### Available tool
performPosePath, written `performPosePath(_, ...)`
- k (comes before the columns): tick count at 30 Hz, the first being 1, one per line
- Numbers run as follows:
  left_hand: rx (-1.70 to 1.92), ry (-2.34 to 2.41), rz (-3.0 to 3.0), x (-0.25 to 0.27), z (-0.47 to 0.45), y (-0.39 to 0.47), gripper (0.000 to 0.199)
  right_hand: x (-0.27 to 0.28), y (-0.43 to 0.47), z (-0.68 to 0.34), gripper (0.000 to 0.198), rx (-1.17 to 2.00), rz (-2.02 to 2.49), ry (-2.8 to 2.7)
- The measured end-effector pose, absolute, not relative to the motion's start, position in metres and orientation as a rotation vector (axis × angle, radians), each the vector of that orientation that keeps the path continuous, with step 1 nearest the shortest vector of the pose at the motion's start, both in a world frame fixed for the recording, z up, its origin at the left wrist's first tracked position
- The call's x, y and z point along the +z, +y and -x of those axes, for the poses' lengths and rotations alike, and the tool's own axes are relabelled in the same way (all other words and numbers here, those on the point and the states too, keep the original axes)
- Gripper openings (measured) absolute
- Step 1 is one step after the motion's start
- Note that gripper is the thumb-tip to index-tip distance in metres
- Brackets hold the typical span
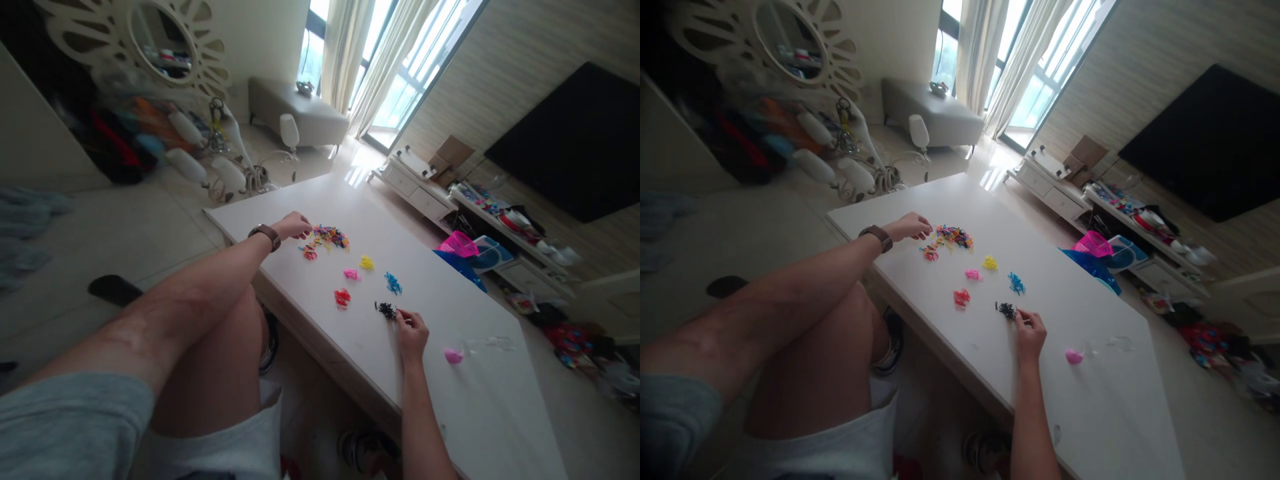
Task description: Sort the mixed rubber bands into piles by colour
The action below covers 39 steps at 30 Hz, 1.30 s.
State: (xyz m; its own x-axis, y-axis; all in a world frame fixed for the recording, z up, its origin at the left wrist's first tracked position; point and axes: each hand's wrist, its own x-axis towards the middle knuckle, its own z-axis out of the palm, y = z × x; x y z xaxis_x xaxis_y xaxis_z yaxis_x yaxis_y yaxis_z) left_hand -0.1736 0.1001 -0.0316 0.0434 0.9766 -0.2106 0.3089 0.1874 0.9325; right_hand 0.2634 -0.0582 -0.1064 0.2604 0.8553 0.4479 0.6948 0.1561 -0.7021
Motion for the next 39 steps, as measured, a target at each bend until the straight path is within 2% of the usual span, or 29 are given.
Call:
performPosePath(5, 0.559, 1.521, -1.516, -0.051, 0.185, 0.1, 0.023, -0.106, -0.059, -0.262, 0.035, 0.218, 1.591, -1.461)
performPosePath(10, 0.5, 1.479, -1.636, -0.058, 0.18, 0.098, 0.036, -0.105, -0.06, -0.261, 0.038, 0.215, 1.598, -1.382)
performPosePath(13, 0.452, 1.507, -1.707, -0.062, 0.176, 0.097, 0.03, -0.106, -0.06, -0.261, 0.036, 0.216, 1.601, -1.309)
performPosePath(17, 0.449, 1.503, -1.773, -0.065, 0.176, 0.1, 0.019, -0.109, -0.06, -0.264, 0.034, 0.234, 1.595, -1.227)
performPosePath(23, 0.57, 1.435, -1.703, -0.06, 0.178, 0.102, 0.028, -0.107, -0.063, -0.263, 0.028, 0.186, 1.584, -1.172)
performPosePath(29, 0.566, 1.432, -1.721, -0.058, 0.175, 0.102, 0.025, -0.08, -0.059, -0.225, 0.014, -0.022, 1.426, -1.488)
performPosePath(35, 0.528, 1.486, -1.705, -0.051, 0.176, 0.105, 0.028, -0.051, -0.015, -0.161, 0.011, 0.092, 1.178, -1.716)
performPosePath(39, 0.465, 1.483, -1.697, -0.045, 0.175, 0.101, 0.027, -0.052, 0.012, -0.143, 0.012, 0.126, 1.081, -1.84)
